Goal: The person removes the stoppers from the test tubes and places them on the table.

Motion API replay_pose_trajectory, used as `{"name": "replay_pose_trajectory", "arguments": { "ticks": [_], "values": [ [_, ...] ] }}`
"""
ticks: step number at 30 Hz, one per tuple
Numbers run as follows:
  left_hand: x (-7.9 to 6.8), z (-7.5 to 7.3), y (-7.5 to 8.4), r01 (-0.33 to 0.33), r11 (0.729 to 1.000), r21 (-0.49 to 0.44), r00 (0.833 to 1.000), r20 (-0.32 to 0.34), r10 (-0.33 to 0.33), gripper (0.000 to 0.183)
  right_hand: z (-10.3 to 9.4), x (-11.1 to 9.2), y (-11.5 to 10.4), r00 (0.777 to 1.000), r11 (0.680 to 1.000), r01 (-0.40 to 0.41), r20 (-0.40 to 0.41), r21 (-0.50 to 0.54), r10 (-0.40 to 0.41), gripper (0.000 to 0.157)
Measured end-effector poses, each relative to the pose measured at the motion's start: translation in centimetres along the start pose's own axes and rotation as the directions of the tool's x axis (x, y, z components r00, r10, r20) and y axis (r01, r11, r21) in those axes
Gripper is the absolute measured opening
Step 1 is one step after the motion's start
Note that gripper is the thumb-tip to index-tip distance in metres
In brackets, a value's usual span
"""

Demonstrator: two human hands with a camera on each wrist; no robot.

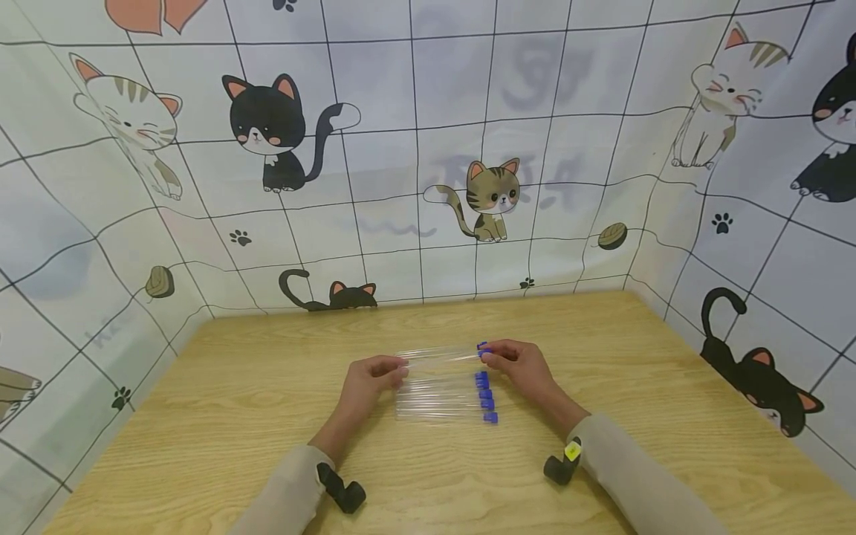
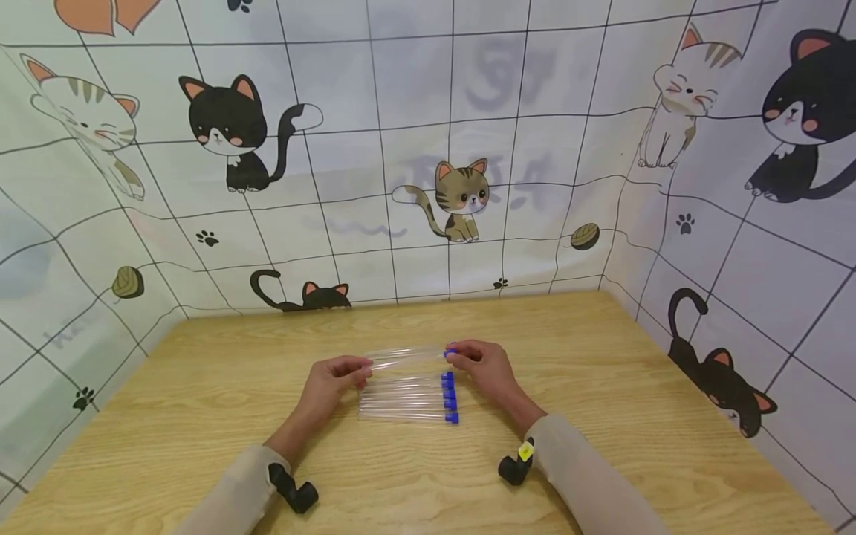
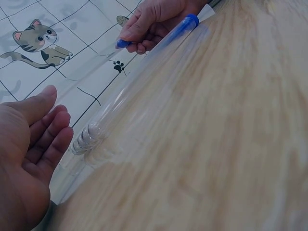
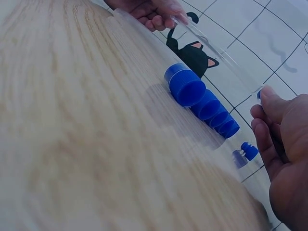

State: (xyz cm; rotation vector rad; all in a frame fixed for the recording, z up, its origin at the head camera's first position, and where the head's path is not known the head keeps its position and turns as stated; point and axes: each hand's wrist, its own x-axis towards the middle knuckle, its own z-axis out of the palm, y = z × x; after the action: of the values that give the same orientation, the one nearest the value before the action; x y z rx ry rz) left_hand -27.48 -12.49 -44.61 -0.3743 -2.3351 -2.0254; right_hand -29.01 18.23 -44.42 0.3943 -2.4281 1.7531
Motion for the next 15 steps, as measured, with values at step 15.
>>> {"name": "replay_pose_trajectory", "arguments": {
  "ticks": [15],
  "values": [
    [-0.9, 0.1, 2.4, 0.005, 1.0, 0.007, 0.999, 0.043, -0.005, 0.027, 0.0, -1.3, -3.4, 0.999, 0.999, 0.043, 0.013, -0.008, -0.043, 0.024]
  ]
}}
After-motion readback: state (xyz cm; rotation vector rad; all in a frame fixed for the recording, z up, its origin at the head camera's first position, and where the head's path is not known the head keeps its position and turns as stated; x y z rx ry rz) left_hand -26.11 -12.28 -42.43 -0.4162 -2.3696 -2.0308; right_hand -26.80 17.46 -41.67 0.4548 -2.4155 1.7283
